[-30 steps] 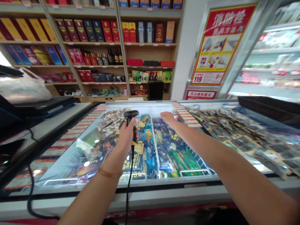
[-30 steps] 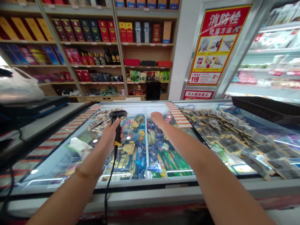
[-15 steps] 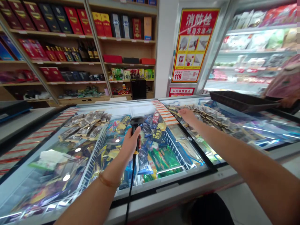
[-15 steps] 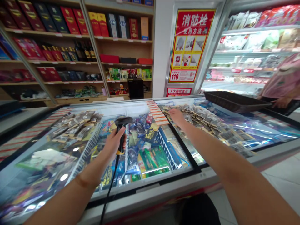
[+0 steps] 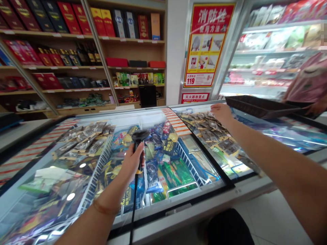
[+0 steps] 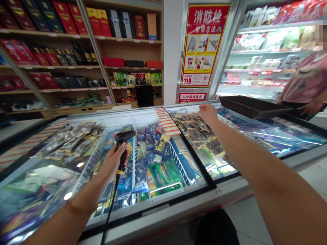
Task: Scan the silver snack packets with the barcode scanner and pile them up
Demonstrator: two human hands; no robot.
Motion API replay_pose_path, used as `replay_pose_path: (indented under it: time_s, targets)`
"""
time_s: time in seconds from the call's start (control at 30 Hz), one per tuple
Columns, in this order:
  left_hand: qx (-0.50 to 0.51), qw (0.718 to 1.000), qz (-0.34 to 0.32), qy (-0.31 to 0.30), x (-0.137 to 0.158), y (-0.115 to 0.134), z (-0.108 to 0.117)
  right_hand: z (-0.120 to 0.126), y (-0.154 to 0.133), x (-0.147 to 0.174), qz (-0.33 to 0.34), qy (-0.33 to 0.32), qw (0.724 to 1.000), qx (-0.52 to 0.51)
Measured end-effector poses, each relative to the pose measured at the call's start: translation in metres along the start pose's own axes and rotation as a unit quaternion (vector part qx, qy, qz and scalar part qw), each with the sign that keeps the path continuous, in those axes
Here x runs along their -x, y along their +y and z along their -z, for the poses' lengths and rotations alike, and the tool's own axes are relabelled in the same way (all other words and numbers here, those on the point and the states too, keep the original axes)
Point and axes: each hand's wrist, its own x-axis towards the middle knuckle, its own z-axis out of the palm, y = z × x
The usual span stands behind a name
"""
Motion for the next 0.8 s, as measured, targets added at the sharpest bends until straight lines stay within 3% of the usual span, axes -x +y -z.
replay_pose_path:
  time_s: [0.13,0.3,0.4,0.5,0.8]
  targets:
    - [-0.001,1.0,-0.004,0.002,0.002,0.003,0.0,0.017,0.009,-0.007,-0.016,-0.015,0.997,0.077]
    - [-0.007,1.0,-0.006,0.002,0.002,0.004,0.002,0.005,-0.002,0.002,-0.009,-0.097,0.96,0.264]
    - [-0.002,1.0,-0.016,0.004,0.002,0.004,0.003,-0.005,-0.004,0.005,-0.038,-0.095,0.959,0.265]
    - [0.006,1.0,-0.016,0.006,0.001,0.004,0.003,-0.008,0.001,0.003,-0.022,-0.101,0.953,0.284]
    - [0.006,1.0,-0.027,0.001,0.003,0.006,0.003,-0.002,-0.01,0.013,0.051,-0.152,0.892,0.423]
